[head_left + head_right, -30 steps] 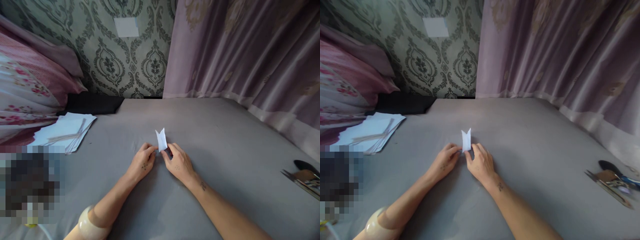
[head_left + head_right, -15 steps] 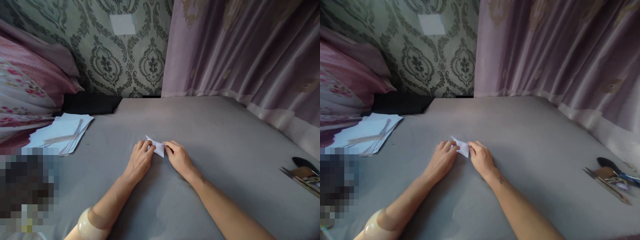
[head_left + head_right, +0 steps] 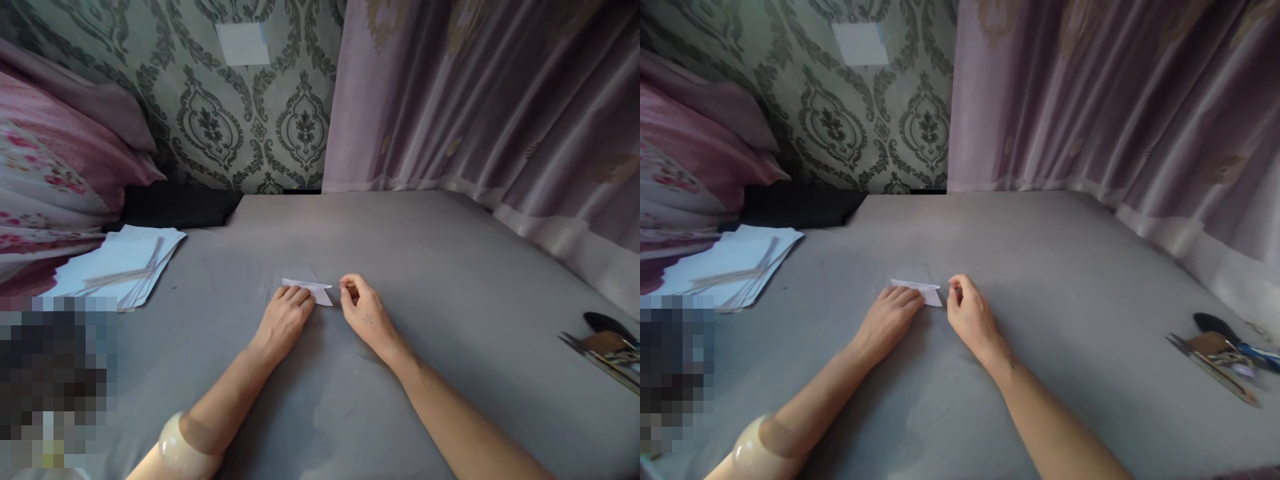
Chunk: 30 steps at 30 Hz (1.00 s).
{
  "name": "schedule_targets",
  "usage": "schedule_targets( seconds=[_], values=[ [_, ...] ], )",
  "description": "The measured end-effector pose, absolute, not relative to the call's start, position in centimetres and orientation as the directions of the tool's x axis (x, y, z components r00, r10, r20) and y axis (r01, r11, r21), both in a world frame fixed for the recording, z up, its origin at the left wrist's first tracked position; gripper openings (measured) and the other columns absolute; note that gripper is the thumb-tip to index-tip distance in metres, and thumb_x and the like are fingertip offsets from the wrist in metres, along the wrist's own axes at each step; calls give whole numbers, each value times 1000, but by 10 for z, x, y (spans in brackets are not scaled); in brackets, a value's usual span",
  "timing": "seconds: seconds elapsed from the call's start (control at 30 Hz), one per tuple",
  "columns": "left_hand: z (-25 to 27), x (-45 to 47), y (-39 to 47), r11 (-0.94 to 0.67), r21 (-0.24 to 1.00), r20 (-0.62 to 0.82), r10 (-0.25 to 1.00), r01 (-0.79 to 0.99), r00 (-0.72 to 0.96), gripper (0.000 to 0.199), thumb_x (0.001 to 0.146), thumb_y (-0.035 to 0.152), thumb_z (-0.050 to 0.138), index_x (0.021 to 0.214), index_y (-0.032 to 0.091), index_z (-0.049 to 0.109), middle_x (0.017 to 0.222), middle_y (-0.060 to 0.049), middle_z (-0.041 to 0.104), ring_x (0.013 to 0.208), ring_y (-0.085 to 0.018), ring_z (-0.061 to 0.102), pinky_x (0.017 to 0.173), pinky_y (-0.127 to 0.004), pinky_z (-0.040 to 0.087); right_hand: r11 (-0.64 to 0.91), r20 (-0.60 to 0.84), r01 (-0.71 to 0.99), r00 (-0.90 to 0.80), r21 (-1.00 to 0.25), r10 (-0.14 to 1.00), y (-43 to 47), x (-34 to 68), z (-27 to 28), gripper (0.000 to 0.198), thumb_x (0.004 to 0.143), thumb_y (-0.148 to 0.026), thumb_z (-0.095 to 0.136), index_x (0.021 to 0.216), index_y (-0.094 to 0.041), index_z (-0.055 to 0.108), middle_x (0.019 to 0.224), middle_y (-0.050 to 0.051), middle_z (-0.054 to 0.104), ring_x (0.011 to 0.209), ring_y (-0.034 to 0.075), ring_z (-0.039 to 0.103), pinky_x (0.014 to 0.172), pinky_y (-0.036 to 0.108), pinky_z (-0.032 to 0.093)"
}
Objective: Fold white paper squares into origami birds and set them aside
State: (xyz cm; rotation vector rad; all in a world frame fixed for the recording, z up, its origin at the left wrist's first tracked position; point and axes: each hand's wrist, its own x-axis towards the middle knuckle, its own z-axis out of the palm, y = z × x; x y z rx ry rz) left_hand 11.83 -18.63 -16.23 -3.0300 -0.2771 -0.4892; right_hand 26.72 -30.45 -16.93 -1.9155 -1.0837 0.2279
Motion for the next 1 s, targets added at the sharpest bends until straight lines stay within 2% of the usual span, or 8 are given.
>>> schedule_targets(
  seconds=[0.1,0.2,0.37,0.5,0.63,1.0],
  values=[
    [-164,120,-185,-981,-6,311,184,195,932,20,94,16,44,91,18,64,92,-6,66,87,-22,58,79,-35,39,-225,247,710,495,-667,833,-314,261,-164,16,85,-15,49,90,-21,62,90,4,64,79,15,62,74,27,48],
    [-163,123,-185,-977,18,319,208,213,925,20,95,20,44,87,17,63,92,-6,66,89,-22,58,79,-35,37,-233,219,775,429,-588,876,-318,255,-160,18,86,-15,50,92,-22,65,94,3,62,80,13,60,75,25,46],
    [-164,127,-182,-962,114,325,271,247,906,23,96,28,45,86,18,62,92,-6,68,90,-22,59,81,-37,35,-270,219,832,415,-485,883,-313,250,-162,13,89,-22,54,93,-23,66,93,3,61,89,16,59,79,26,43],
    [-167,127,-178,-938,224,333,329,264,884,17,93,28,50,87,20,63,96,-4,70,93,-21,60,86,-39,32,-321,220,840,446,-438,868,-309,248,-165,12,90,-25,52,89,-22,64,91,3,62,87,16,59,74,27,42],
    [-166,126,-178,-930,235,332,349,281,876,19,93,22,46,88,21,64,98,-5,70,95,-22,60,89,-42,30,-363,203,828,479,-427,854,-307,246,-164,13,90,-24,51,85,-22,63,89,2,62,82,16,59,69,26,40],
    [-168,131,-176,-901,227,328,429,370,842,17,92,27,50,87,22,66,97,-5,70,93,-23,58,86,-43,31,-423,166,749,568,-511,806,-299,248,-163,11,84,-22,54,76,-21,62,83,2,60,76,15,58,70,26,39]
  ],
)
